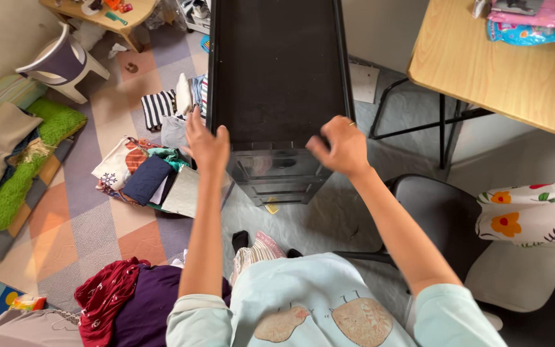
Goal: The person assembles a black plastic storage unit by connecting side panels and inserting a lid. They then place a quilted fabric panel inside the assembled unit.
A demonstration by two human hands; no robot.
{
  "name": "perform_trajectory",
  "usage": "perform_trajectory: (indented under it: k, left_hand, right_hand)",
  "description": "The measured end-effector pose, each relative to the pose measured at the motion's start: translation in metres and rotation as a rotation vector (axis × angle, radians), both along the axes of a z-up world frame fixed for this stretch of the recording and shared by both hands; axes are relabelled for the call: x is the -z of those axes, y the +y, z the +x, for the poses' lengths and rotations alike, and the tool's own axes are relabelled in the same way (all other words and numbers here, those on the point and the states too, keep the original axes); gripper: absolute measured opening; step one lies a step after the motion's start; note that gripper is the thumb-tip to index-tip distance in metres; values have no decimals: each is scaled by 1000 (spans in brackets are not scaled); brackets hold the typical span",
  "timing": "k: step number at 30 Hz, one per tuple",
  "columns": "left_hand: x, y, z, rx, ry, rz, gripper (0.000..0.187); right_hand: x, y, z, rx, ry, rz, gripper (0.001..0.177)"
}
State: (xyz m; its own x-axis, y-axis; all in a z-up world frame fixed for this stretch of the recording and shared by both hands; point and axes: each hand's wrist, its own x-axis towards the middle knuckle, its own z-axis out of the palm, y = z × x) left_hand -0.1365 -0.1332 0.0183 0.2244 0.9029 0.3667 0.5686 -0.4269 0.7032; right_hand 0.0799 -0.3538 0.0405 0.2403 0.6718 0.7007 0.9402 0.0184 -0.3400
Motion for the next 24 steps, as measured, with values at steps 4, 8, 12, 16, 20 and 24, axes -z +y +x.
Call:
perform_trajectory:
  k: [4, 8, 12, 16, 20, 24]
  left_hand:
    - [40, 29, -15, 212, -532, -816, 39]
    - [69, 29, -2, 257, -547, -782, 29]
    - [72, 8, 14, 231, -640, -797, 33]
    - [60, -20, 41, 193, -669, -823, 40]
    - [52, -56, 80, 156, -792, -838, 46]
    - [43, -96, 114, 106, -812, -863, 51]
  right_hand:
    - [-17, -14, -7, -67, -361, -194, 38]
    - [-16, -25, 1, 33, -395, -280, 33]
    - [-11, -42, 9, 121, -342, -257, 31]
    - [-11, -56, 23, 238, -330, -215, 32]
    - [-4, -67, 47, 364, -267, -185, 32]
    - [28, -73, 72, 512, -165, -41, 50]
